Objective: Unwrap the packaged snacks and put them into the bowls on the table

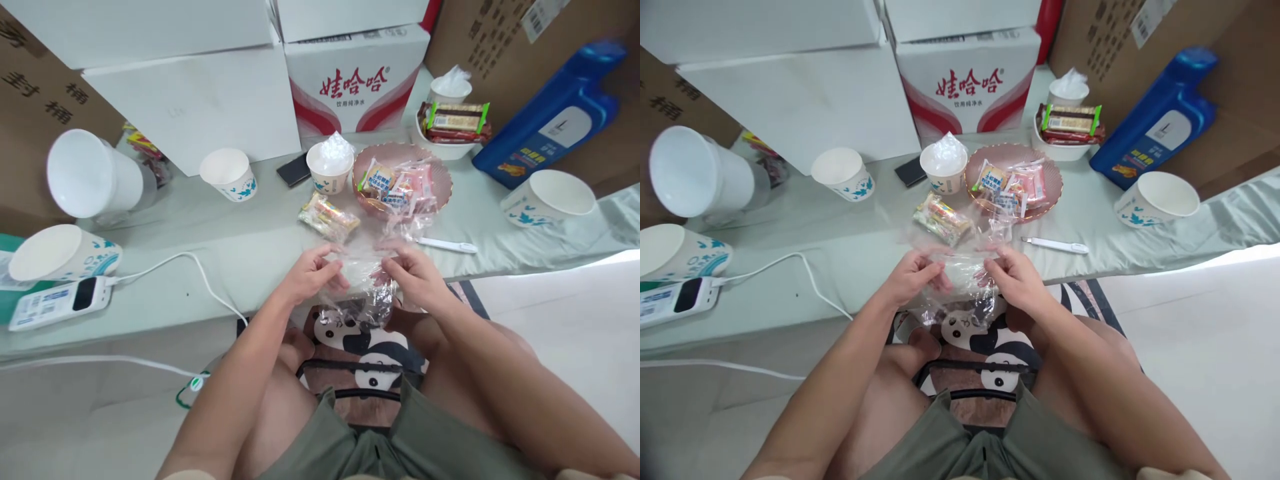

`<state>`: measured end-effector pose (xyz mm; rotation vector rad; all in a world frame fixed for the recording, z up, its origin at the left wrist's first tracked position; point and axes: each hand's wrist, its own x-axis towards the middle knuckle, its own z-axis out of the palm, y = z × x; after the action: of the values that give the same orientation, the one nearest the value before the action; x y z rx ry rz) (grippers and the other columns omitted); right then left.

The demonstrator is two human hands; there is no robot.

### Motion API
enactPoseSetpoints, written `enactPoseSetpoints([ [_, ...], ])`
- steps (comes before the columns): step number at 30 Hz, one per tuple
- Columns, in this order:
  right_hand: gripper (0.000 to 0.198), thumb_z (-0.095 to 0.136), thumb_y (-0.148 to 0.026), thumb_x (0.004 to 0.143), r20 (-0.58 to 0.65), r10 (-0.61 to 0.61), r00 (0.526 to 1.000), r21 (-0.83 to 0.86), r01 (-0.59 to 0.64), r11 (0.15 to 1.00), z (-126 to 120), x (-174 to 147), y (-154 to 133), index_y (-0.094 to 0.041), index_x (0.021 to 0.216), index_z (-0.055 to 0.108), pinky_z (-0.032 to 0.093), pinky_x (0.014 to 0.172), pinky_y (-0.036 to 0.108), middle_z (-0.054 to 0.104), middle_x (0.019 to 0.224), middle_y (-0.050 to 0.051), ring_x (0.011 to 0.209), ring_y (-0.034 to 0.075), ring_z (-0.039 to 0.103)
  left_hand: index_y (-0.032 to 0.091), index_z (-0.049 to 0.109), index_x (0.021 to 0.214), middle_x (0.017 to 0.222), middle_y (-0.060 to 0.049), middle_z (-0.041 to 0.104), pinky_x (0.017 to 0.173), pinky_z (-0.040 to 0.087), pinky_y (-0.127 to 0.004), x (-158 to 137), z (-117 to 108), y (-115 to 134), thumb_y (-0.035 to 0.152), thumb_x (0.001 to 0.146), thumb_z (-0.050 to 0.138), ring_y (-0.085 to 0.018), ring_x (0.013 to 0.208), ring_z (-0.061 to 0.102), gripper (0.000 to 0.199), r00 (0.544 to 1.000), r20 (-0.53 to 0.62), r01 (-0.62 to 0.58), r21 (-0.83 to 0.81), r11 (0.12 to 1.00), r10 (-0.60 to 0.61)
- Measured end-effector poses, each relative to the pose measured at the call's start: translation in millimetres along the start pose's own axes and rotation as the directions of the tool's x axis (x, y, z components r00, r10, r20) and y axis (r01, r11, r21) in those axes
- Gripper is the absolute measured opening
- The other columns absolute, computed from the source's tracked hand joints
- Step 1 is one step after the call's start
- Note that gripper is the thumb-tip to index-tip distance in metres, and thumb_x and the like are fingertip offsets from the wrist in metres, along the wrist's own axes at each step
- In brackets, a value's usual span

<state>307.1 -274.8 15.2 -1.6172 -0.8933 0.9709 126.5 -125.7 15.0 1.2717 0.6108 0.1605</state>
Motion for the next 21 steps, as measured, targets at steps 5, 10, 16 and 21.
enactPoseSetpoints([
  [5, 0.023, 0.063, -0.044, 0.089, 0.042, -0.097, 0.994, 0.092, 0.093, 0.991, -5, 0, -2, -0.024, 0.097, 0.071, 0.056, 0.062, 0.031, 0.072, 0.072, -0.001, 0.059, 0.016, 0.067, 0.022, 0.067, 0.101, 0.059, -0.002, 0.072, 0.043, 0.048, -0.025, -1, -5, 5, 0.047, 0.069, 0.08, -0.021, 0.05, 0.07, 0.043, 0.998, 0.023, 0.065, -0.13, 0.989, -0.063],
  [10, 0.024, 0.061, -0.043, 0.083, 0.15, -0.27, 0.951, 0.083, 0.26, 0.962, -17, 3, -10, -0.025, 0.077, 0.077, 0.055, 0.075, 0.036, 0.075, 0.085, 0.005, 0.08, 0.022, 0.069, 0.019, 0.072, 0.074, 0.072, -0.006, 0.074, 0.06, 0.059, -0.034, 4, -13, 7, 0.049, 0.067, 0.076, -0.021, 0.063, 0.072, 0.031, 0.992, 0.124, 0.05, -0.28, 0.959, -0.015],
  [16, 0.023, 0.06, -0.042, 0.089, -0.009, -0.219, 0.976, -0.262, 0.209, 0.942, -8, 7, -5, -0.024, 0.084, 0.074, 0.054, 0.083, 0.04, 0.074, 0.089, 0.005, 0.084, 0.022, 0.068, 0.018, 0.065, 0.085, 0.09, -0.003, 0.072, 0.064, 0.053, -0.025, 16, -9, -5, 0.035, 0.072, 0.078, -0.014, 0.072, 0.072, 0.025, 0.996, -0.045, -0.082, -0.053, 0.995, 0.079],
  [21, 0.064, 0.081, -0.037, 0.073, -0.147, -0.028, 0.989, 0.132, 0.047, 0.99, 4, 9, 0, -0.031, 0.13, 0.053, 0.057, 0.083, 0.039, 0.071, 0.106, 0.004, 0.09, 0.021, 0.071, 0.027, 0.052, 0.122, 0.1, 0.0, 0.073, 0.071, 0.058, -0.029, 17, -12, -8, 0.025, 0.076, 0.078, -0.014, 0.073, 0.073, 0.053, 0.969, -0.171, -0.207, -0.152, 0.966, 0.181],
])
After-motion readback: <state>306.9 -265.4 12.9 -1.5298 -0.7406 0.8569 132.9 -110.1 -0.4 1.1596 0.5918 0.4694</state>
